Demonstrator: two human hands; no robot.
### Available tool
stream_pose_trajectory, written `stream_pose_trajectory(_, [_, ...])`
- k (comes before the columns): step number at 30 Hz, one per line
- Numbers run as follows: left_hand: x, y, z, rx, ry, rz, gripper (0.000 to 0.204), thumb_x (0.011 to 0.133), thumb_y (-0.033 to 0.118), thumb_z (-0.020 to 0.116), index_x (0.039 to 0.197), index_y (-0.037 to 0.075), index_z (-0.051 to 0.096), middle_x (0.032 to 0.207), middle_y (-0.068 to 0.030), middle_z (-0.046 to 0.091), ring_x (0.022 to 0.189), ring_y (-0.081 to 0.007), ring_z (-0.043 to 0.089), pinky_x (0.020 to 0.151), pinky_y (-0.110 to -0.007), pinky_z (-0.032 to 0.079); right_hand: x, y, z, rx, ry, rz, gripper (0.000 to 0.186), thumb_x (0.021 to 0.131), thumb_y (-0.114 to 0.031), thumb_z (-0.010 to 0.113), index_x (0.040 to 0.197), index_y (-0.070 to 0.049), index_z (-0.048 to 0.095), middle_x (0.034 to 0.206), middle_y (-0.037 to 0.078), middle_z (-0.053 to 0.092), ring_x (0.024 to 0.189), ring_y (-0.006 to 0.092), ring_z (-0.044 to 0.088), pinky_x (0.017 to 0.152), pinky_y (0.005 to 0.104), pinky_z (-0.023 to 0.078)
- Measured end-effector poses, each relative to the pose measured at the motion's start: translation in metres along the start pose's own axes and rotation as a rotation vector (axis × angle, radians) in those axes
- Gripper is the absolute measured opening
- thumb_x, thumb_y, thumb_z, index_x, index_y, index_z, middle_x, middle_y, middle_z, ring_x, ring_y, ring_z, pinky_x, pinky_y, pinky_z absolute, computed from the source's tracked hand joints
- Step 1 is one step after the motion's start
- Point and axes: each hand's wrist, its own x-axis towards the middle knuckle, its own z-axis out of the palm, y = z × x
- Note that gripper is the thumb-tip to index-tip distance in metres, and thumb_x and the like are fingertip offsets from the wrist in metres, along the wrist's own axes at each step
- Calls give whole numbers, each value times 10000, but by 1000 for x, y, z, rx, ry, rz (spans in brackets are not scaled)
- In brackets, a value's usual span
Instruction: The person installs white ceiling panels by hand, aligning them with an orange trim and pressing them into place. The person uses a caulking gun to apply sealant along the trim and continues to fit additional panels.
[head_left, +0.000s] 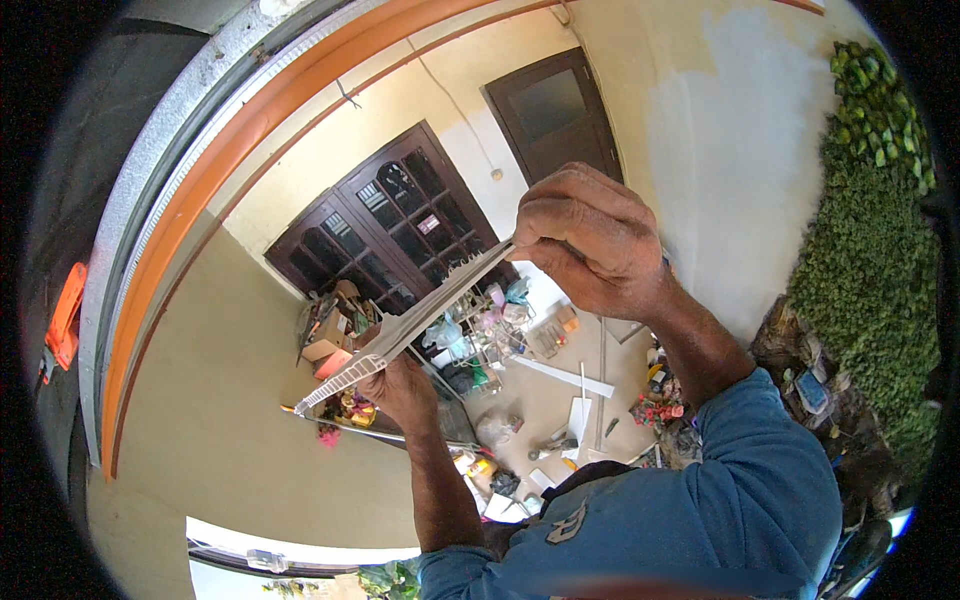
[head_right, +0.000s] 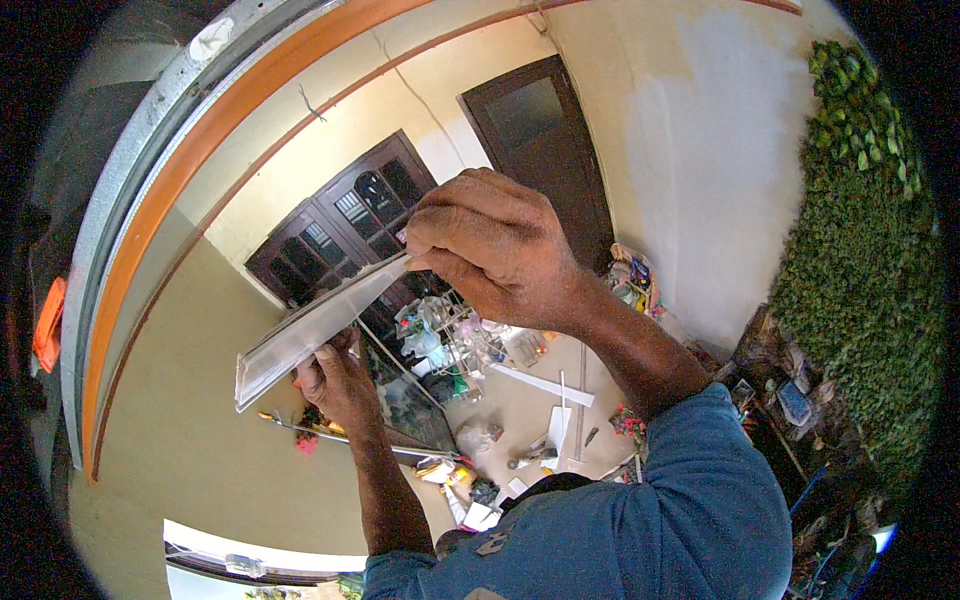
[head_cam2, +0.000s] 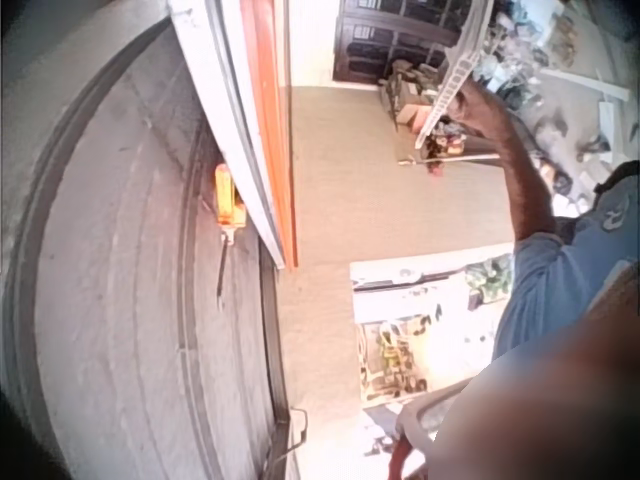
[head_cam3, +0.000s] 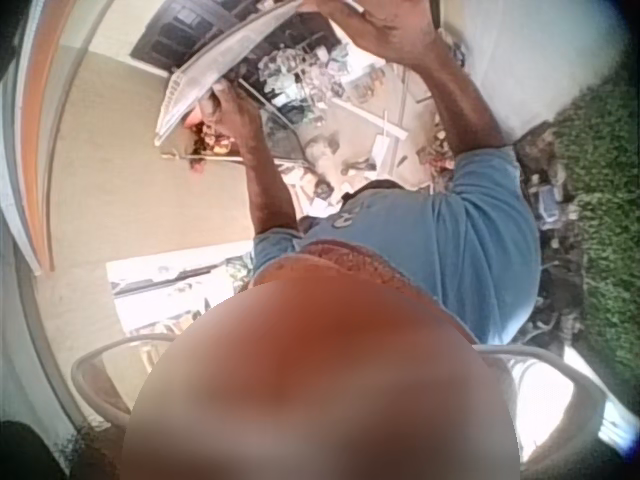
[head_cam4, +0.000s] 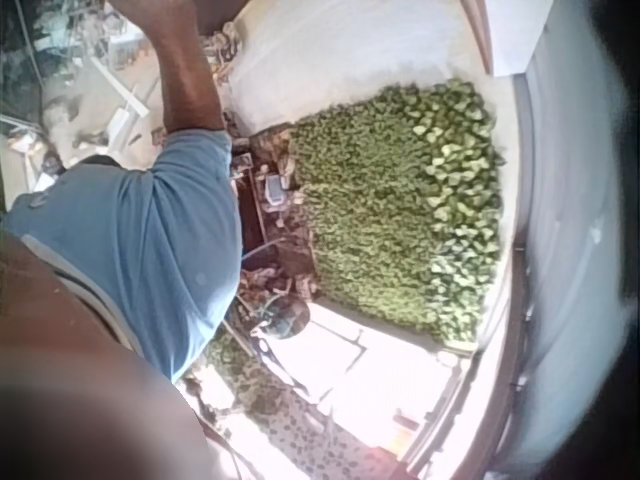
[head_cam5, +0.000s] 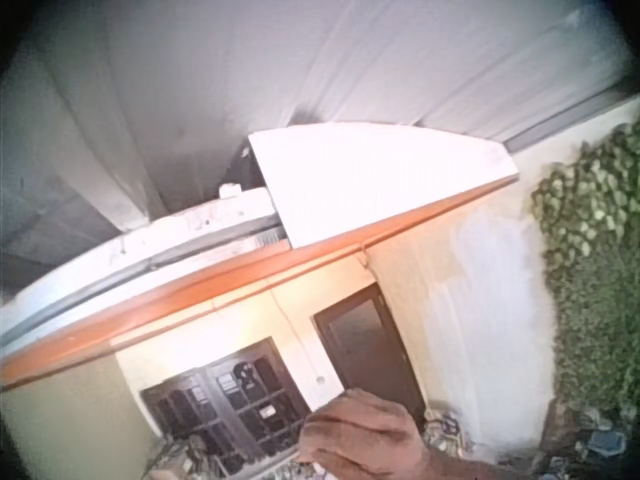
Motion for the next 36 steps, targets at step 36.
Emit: stream_pose_trajectory(36, [-31, -47, -50, 895, -42, 117, 328, 1105, 240, 698, 1348, 22, 730, 1301, -178, 770, 1209, -396, 715, 1085, -505, 531, -38, -8, 37, -35, -20, -178, 273, 747, -4, 866, 1002, -20, 769, 984, 135, 705, 830, 288, 722, 672, 368, 608])
